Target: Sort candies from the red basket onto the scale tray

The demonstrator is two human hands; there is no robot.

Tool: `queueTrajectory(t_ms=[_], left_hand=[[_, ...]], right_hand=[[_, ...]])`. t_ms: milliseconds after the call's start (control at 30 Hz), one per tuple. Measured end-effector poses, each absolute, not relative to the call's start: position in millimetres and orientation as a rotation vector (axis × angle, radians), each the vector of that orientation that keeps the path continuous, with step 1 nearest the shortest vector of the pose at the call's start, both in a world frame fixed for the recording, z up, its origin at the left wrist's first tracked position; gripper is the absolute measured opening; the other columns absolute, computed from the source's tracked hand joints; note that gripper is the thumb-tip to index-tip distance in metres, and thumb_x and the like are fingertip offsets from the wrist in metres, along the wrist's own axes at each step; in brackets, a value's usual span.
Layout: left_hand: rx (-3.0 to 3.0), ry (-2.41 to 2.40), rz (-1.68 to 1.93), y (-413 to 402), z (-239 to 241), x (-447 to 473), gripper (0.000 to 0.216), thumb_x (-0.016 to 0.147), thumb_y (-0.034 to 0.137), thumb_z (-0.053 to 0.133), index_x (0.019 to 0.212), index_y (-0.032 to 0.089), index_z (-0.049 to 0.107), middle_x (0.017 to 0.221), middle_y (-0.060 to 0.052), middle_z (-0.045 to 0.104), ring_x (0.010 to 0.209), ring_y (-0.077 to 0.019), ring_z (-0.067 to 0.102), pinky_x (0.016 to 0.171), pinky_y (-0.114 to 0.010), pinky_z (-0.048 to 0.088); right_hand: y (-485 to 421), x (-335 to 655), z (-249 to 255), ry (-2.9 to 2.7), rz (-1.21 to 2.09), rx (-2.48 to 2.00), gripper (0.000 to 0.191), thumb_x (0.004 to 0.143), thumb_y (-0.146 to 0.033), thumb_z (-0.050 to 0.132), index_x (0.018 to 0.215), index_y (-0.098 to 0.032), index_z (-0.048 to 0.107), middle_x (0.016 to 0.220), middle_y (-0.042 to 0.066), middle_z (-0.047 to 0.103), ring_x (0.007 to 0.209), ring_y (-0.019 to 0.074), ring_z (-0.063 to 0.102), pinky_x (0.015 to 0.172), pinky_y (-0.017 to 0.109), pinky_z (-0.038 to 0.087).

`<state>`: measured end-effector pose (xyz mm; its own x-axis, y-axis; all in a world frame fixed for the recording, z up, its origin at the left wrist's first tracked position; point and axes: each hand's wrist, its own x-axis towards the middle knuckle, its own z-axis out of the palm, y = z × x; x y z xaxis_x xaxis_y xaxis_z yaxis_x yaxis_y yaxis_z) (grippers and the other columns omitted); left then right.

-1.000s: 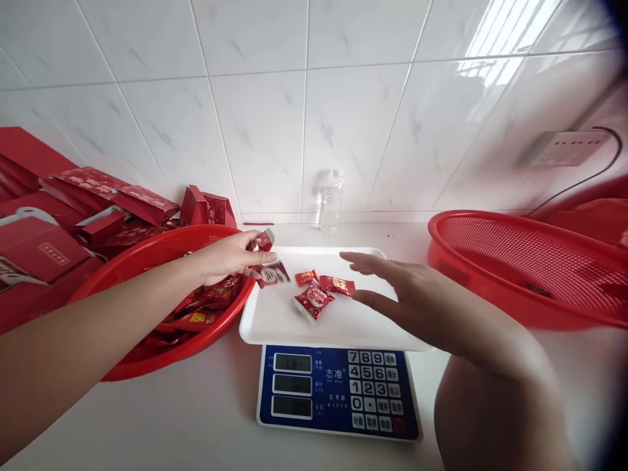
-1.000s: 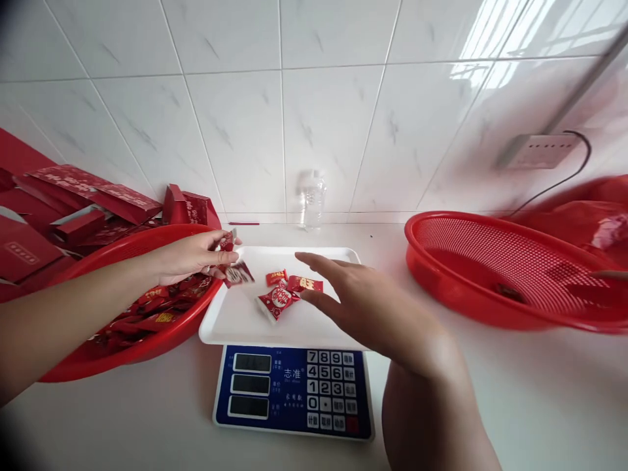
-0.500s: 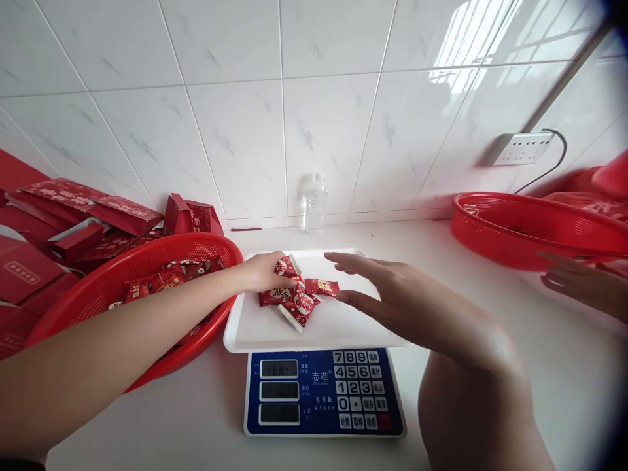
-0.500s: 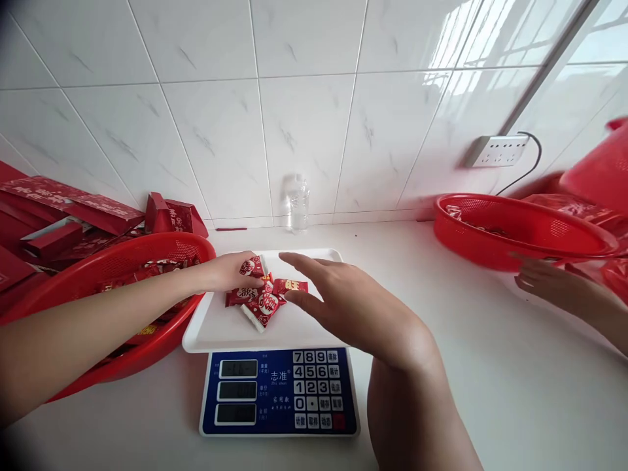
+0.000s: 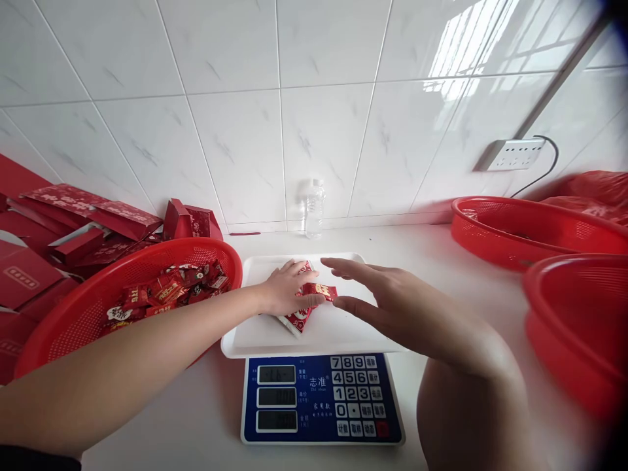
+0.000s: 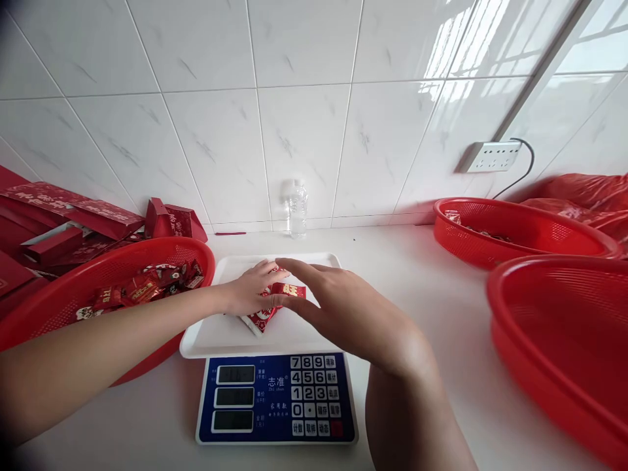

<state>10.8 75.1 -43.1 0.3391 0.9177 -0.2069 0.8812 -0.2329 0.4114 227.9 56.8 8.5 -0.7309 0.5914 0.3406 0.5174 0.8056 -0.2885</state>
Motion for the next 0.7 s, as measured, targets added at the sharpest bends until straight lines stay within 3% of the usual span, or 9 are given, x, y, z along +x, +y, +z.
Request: queueTrajectory(t_ms=[67, 300, 467, 567, 700], left_hand=[[2.153, 1.565, 0.108, 70, -47, 14, 0.08, 0.082, 0.075, 0.031, 0.145, 0.026, 0.032, 0.158, -0.009, 0.015, 0.143, -0.037, 0.0, 0.112, -0.056, 0.011], [2.198, 1.322, 0.388, 69, -37, 15, 0.059, 0.091, 0.064, 0.026, 0.128, 0.026, 0.052, 0.14, -0.007, 0.046, 0.135, -0.0298, 0.031, 0.109, -0.046, 0.026], [2.004, 1.654, 0.676, 74, -24, -32, 0.046, 0.09, 0.052, 0.036, 0.12, 0.022, 0.054, 0.138, -0.007, 0.05, 0.13, -0.0247, 0.041, 0.108, -0.036, 0.029], [1.866, 1.929, 0.771, 71, -23, -82, 0.035, 0.087, 0.045, 0.041, 0.106, 0.02, 0.057, 0.12, -0.007, 0.062, 0.113, -0.0233, 0.055, 0.097, -0.034, 0.04], [1.699, 2.162, 0.573, 47, -26, -147, 0.025, 0.079, 0.041, 0.049, 0.082, 0.019, 0.059, 0.083, -0.006, 0.068, 0.082, -0.024, 0.064, 0.073, -0.033, 0.049]], right_hand=[[57, 227, 8, -2.569, 0.238, -0.843, 0.045, 0.094, -0.041, 0.045, 0.137, -0.03, 0.044, 0.125, 0.003, 0.064, 0.107, 0.0225, 0.064, 0.082, 0.038, 0.056], [55, 226, 11, -2.585, 0.299, -0.824, 0.044, 0.094, -0.035, 0.046, 0.137, -0.031, 0.043, 0.125, 0.001, 0.064, 0.107, 0.0205, 0.063, 0.085, 0.036, 0.055], [59, 227, 5, -2.583, 0.234, -0.834, 0.044, 0.093, -0.039, 0.046, 0.137, -0.031, 0.045, 0.126, 0.003, 0.063, 0.107, 0.022, 0.063, 0.087, 0.04, 0.054], [63, 227, -3, -2.57, 0.144, -0.85, 0.045, 0.093, -0.044, 0.044, 0.136, -0.033, 0.046, 0.124, 0.004, 0.064, 0.105, 0.025, 0.064, 0.085, 0.044, 0.055], [69, 224, -11, -2.57, 0.076, -0.809, 0.046, 0.093, -0.046, 0.041, 0.138, -0.034, 0.044, 0.125, 0.004, 0.064, 0.105, 0.0293, 0.064, 0.082, 0.048, 0.056]])
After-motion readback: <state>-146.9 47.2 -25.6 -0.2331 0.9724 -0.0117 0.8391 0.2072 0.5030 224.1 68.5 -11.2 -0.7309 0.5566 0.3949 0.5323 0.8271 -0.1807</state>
